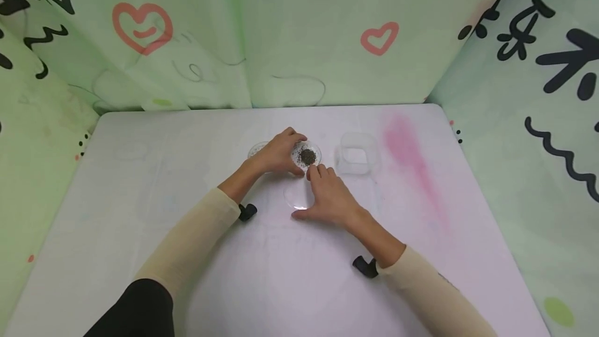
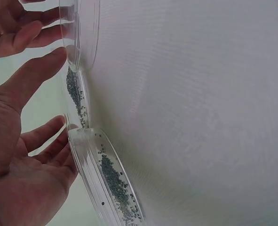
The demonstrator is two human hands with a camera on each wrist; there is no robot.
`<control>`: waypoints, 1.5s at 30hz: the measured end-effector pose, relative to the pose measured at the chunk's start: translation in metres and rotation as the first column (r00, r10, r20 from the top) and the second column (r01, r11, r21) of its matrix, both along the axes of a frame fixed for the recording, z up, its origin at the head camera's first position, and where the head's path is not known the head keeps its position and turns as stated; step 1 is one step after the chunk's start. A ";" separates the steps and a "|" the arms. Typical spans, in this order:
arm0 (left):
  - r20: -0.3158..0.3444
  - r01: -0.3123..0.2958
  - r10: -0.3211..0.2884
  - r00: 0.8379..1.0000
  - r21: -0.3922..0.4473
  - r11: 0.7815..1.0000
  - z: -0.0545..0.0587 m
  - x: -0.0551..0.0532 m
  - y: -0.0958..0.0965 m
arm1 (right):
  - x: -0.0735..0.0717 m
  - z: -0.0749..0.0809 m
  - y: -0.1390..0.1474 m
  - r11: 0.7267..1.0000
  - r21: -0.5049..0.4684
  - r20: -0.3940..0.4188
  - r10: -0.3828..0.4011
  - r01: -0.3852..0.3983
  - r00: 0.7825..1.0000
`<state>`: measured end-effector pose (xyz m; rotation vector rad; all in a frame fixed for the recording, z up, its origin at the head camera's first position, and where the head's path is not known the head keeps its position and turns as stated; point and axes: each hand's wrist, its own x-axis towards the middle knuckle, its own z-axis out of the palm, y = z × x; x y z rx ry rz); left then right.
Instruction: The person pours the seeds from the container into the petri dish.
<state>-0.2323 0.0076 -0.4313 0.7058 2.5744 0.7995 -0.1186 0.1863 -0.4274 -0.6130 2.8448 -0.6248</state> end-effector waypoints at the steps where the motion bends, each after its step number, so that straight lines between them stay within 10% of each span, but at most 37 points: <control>1: -0.002 0.002 -0.002 1.000 -0.002 1.000 0.000 0.000 0.000 | 0.001 -0.003 -0.002 1.000 0.000 -0.020 -0.012 0.012 1.000; 25: 0.013 -0.004 0.004 1.000 -0.017 1.000 0.005 -0.005 -0.004 | -0.010 0.014 0.018 0.999 0.024 0.008 -0.046 0.045 0.999; 38: -0.004 0.026 -0.026 1.000 0.002 1.000 -0.002 -0.005 -0.004 | -0.048 0.054 0.007 0.998 -0.035 0.031 -0.057 0.058 0.998; 45: -0.008 0.026 -0.025 1.000 0.011 1.000 -0.004 -0.004 -0.003 | -0.075 0.050 0.003 0.997 0.061 0.054 -0.053 0.050 0.997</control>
